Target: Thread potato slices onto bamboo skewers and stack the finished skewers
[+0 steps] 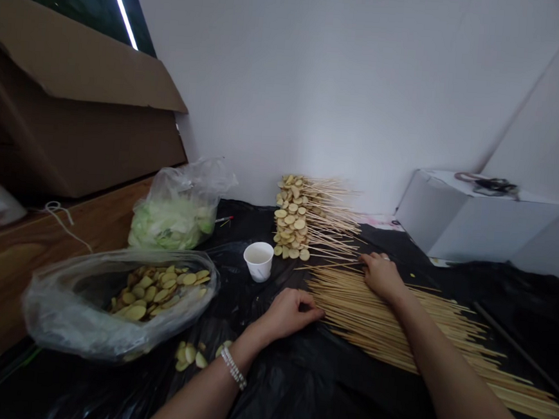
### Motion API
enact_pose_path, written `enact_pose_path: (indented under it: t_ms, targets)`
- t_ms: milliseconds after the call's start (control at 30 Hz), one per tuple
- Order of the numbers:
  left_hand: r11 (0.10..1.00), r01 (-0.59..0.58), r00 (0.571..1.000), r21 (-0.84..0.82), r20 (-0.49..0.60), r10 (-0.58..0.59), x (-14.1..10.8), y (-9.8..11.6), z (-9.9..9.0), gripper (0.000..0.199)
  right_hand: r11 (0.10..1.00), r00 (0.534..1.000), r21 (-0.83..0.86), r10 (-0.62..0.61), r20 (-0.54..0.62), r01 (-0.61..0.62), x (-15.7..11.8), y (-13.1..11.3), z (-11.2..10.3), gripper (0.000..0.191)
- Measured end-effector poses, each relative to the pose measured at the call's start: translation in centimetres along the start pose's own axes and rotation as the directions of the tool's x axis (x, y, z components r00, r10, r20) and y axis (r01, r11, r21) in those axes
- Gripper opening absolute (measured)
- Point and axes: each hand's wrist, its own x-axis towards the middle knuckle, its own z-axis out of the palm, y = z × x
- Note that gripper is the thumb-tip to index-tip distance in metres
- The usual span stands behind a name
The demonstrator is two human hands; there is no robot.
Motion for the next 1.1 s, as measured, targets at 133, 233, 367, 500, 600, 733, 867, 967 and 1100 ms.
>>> enact_pose_path:
  t_ms: [133,233,367,500,600,733,867,967,1100]
  targets:
    - [1.000,-0.029,1.000,-0.002,-0.003,0.029,0.1,-0.3,0.2,0.033,1.000,1.000,-0.006,-0.022,0.009,0.022,-0.3,0.0,-0.7,0.031]
    - [0.999,-0.037,0.999,0.002,-0.002,0.037,0.1,-0.4,0.2,0.033,0.999,1.000,-0.038,-0.005,0.011,0.006,-0.6,0.2,-1.2,0.029]
    - [0.999,-0.044,0.999,0.002,-0.002,0.044,0.1,-0.4,0.1,0.032,0.992,0.999,-0.120,0.033,0.014,-0.031,-1.2,1.3,-2.0,0.027]
    - [0.999,-0.037,0.999,0.018,-0.001,0.037,0.1,-0.4,0.1,0.035,0.986,0.991,-0.127,0.118,0.063,-0.110,-1.4,2.5,-2.4,0.026]
    - [0.999,-0.031,1.000,0.017,0.005,0.031,0.1,-0.4,0.1,0.035,0.995,0.989,-0.068,0.082,0.119,-0.074,-1.2,2.3,-2.6,0.023]
    - [0.999,-0.041,0.999,-0.003,0.011,0.041,0.1,-0.2,0.0,0.034,0.984,0.973,0.158,-0.113,0.203,0.081,-1.0,1.1,-3.2,0.030]
    - [1.000,-0.027,1.000,0.010,0.013,0.027,0.1,-0.2,0.0,0.036,0.925,0.939,0.348,-0.246,0.240,0.154,-1.3,0.3,-3.9,0.029]
    - [0.999,-0.037,0.999,-0.003,0.010,0.037,0.1,-0.2,0.0,0.035,0.904,0.958,0.385,-0.253,0.137,0.184,-1.4,0.0,-4.4,0.023]
    - [0.999,-0.034,0.999,0.005,0.005,0.034,0.1,-0.2,0.0,0.035,0.875,0.934,0.427,-0.320,0.158,0.227,-1.5,-0.4,-4.8,0.020]
